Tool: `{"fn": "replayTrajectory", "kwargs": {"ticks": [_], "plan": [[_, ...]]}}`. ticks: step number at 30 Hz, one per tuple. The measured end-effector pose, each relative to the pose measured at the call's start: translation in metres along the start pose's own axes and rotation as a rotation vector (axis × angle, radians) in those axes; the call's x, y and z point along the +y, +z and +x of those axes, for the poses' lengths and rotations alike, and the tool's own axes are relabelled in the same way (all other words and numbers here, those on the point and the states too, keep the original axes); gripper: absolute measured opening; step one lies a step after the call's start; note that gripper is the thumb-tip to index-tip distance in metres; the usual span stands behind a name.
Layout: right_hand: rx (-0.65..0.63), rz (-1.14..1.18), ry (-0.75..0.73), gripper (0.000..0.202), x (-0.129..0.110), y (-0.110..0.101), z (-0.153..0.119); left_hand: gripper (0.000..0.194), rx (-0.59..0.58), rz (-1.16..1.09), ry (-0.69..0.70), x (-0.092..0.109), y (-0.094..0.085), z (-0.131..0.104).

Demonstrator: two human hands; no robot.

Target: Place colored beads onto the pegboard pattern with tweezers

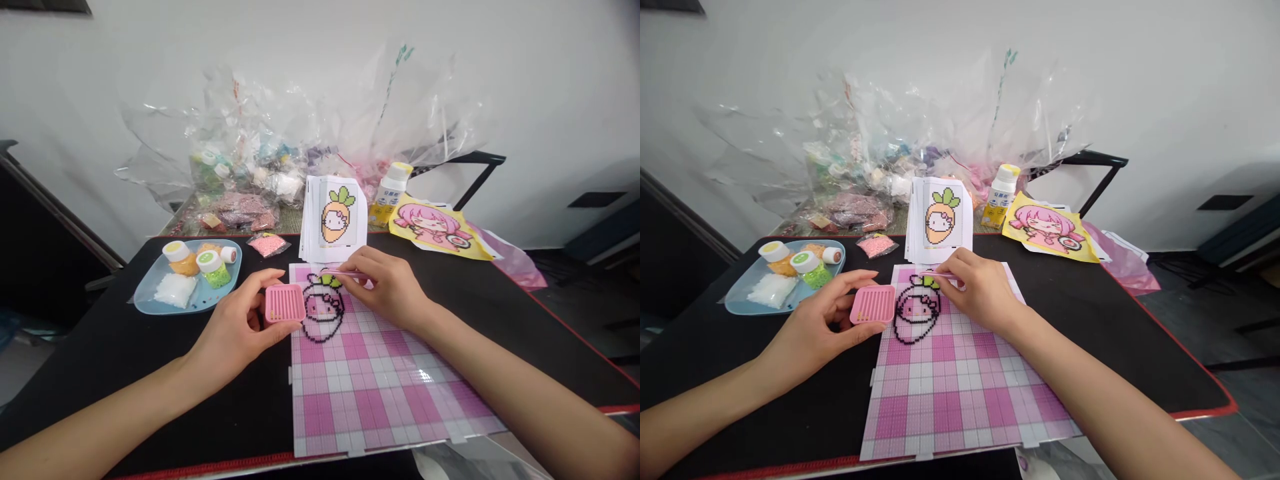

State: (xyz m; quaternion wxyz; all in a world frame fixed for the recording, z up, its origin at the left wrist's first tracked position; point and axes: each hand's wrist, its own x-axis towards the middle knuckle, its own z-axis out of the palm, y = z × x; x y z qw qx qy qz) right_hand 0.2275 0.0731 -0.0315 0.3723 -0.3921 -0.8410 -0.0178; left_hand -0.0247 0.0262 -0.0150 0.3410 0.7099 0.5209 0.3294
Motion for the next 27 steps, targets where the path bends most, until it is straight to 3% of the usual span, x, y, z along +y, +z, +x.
{"fn": "replayTrajectory", "kwargs": {"ticks": [27], "plan": [[-0.04, -0.061, 0.01, 0.02, 0.006, 0.0044, -0.0017, 0.057, -0.003, 0.013, 0.024, 0.0006, -0.0001, -0.0008]]}}
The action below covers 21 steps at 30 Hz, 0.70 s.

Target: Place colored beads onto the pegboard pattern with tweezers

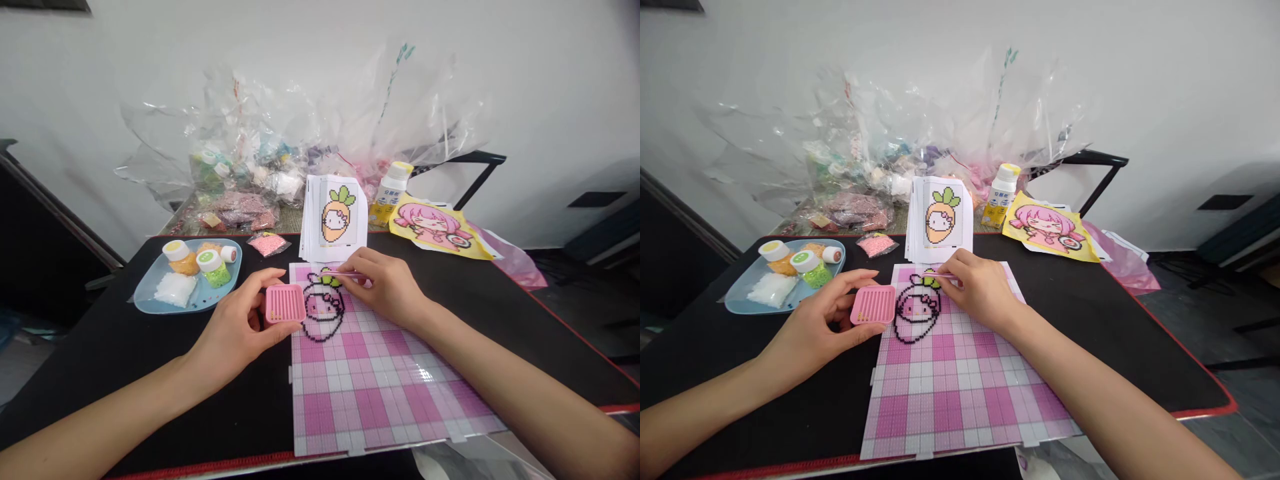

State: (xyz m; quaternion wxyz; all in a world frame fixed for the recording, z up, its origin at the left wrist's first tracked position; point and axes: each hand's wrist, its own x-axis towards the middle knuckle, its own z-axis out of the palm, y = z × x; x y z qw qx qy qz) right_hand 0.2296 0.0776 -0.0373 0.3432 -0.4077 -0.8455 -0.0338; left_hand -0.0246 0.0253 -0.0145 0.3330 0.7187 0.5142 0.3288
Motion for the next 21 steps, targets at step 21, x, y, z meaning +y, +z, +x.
{"fn": "replayTrajectory", "kwargs": {"ticks": [21], "plan": [[0.102, 0.143, -0.141, 0.008, -0.015, -0.006, 0.003, 0.06, -0.028, 0.023, 0.031, -0.005, -0.001, 0.001]]}}
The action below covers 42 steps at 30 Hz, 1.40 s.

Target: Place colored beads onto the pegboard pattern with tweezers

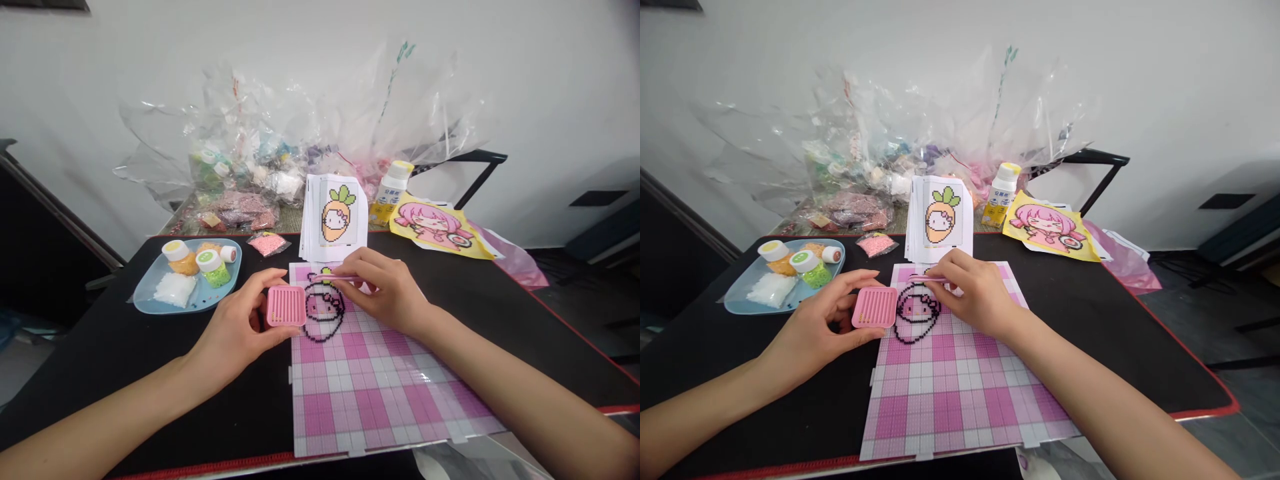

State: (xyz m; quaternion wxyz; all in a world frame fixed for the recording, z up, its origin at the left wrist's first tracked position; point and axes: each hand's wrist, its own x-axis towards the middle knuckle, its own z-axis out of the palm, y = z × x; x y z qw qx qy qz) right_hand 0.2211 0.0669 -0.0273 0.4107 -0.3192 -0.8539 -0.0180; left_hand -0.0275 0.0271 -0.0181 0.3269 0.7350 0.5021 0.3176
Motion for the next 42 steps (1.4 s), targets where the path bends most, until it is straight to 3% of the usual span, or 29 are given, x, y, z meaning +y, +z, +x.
{"fn": "replayTrajectory", "kwargs": {"ticks": [6, 15, 32, 42], "plan": [[-0.085, 0.194, -0.125, 0.012, -0.01, 0.0, 0.001, 0.062, -0.001, 0.048, 0.03, -0.003, 0.002, 0.0], [-0.246, 0.195, -0.173, 0.02, -0.018, 0.003, -0.001, 0.062, 0.007, 0.141, 0.12, -0.006, 0.003, -0.003], [-0.202, 0.096, -0.254, 0.019, -0.019, 0.009, -0.002, 0.064, 0.007, 0.174, 0.183, -0.008, 0.005, -0.005], [-0.149, 0.131, -0.184, 0.017, -0.019, 0.003, 0.0, 0.063, 0.023, 0.138, 0.083, 0.0, 0.004, -0.004]]}}
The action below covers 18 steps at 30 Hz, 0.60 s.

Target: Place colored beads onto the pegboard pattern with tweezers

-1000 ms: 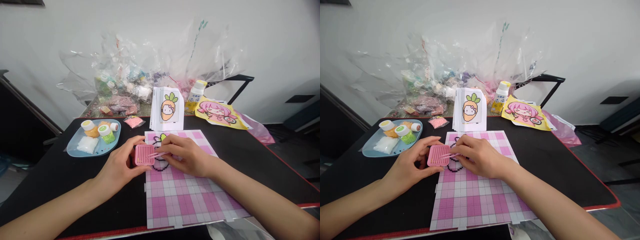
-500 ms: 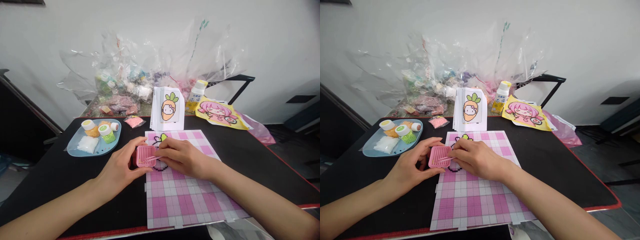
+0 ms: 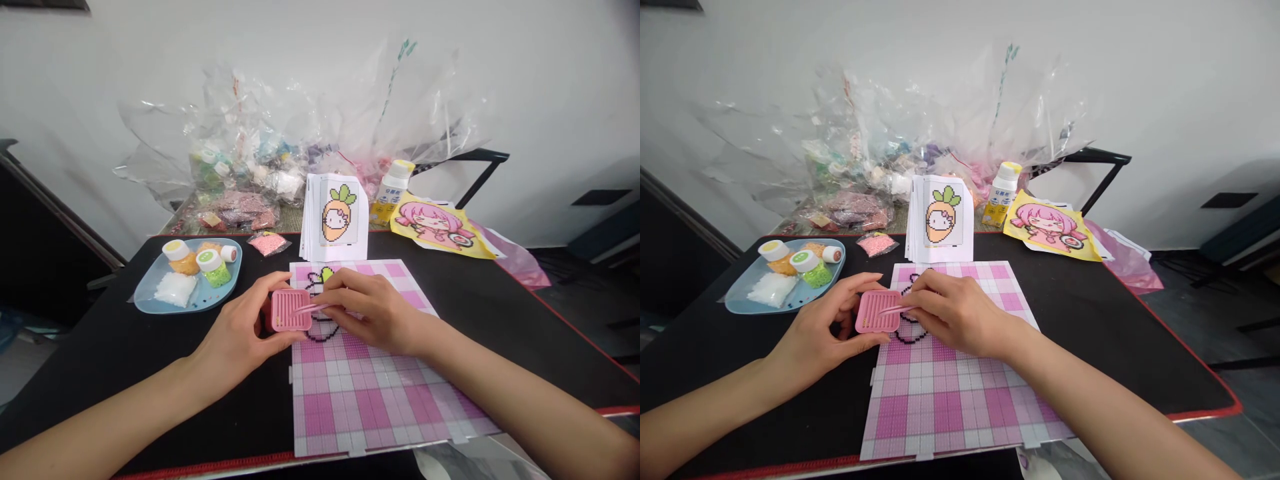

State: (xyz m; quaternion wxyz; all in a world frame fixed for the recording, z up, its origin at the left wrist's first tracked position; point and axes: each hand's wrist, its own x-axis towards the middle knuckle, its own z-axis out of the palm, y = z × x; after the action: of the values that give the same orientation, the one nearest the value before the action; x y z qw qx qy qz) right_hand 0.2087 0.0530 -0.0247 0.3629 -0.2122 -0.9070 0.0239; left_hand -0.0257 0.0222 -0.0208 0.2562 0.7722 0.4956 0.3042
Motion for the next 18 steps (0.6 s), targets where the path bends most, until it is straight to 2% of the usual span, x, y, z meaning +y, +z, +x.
{"fn": "replayTrajectory", "kwargs": {"ticks": [6, 11, 18], "plan": [[0.087, 0.038, 0.036, 0.01, 0.005, -0.004, 0.0, 0.063, -0.017, -0.054, -0.037, 0.001, -0.002, 0.002], [0.158, -0.072, 0.135, 0.006, 0.01, -0.007, -0.001, 0.06, -0.017, -0.043, -0.039, -0.001, -0.004, 0.003], [0.155, -0.214, 0.295, 0.017, 0.02, -0.005, -0.006, 0.058, 0.008, -0.055, -0.064, 0.0, -0.005, 0.004]]}}
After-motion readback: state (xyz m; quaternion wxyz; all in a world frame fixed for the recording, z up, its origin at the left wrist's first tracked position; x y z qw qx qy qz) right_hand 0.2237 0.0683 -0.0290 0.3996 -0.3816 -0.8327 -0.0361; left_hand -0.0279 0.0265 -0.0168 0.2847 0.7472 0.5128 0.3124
